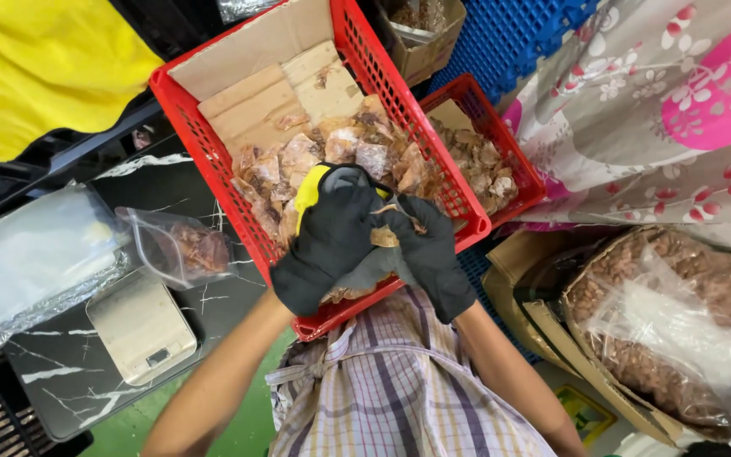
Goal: Cleaning and inspecting dried fish pieces using a cloth before sorting them.
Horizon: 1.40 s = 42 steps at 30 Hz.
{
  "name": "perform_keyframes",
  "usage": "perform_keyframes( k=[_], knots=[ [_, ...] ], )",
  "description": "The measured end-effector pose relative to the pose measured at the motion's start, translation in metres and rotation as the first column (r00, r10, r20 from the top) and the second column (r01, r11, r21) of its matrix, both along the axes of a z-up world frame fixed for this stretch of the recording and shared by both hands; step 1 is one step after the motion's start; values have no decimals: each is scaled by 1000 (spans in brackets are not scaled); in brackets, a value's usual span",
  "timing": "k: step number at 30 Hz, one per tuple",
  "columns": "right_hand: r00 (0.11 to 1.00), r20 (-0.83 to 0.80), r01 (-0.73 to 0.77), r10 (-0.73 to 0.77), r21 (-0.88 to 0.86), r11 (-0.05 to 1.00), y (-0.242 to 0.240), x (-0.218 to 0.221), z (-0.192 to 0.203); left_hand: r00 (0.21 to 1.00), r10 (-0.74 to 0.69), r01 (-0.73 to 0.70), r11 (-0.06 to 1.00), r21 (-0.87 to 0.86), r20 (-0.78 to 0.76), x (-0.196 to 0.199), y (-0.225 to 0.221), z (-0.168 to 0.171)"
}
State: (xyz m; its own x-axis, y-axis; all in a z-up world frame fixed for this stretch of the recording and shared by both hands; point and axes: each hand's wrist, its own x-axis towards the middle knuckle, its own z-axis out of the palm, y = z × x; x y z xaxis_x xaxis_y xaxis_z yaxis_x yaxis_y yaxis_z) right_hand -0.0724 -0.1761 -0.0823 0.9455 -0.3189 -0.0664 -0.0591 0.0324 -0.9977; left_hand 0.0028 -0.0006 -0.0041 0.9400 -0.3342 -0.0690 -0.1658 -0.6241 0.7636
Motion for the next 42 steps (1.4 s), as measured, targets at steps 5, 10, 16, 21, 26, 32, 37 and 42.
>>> perform_keyframes(
  k=[5, 10, 16, 21, 26, 32, 37, 42],
  knots=[
    [975, -108, 178, -193, -131, 975, 40, 1, 50, 992, 86, -76, 991, 108, -94, 7, -6, -21],
    [996, -80, -38, 27, -137, 990, 5, 1, 56, 971, 175, -140, 969, 206, -163, 29, -24, 7],
    [981, -190, 14, 45, 297, 955, -15, -11, 50, 974, 111, -159, 956, -247, -198, 106, -96, 55],
    [987, -154, 12, 55, 402, 916, -26, -22, 69, 995, -94, 98, 984, -149, 35, 123, -137, 5],
    [987, -151, 9, 59, 415, 910, -42, -9, 59, 981, 22, -37, 997, 75, 195, 118, -79, -54],
    [964, -255, 165, -73, 365, 916, -40, 4, 46, 951, -279, 308, 891, 334, -132, 104, -54, -82],
    [970, -231, 157, -81, 336, 928, -39, 24, 51, 950, -68, 165, 938, 306, -304, 99, -56, -49],
    [988, -145, -60, 54, -39, 997, -17, 42, 60, 974, -24, 58, 987, 147, -226, 71, -50, -9]
  ],
)
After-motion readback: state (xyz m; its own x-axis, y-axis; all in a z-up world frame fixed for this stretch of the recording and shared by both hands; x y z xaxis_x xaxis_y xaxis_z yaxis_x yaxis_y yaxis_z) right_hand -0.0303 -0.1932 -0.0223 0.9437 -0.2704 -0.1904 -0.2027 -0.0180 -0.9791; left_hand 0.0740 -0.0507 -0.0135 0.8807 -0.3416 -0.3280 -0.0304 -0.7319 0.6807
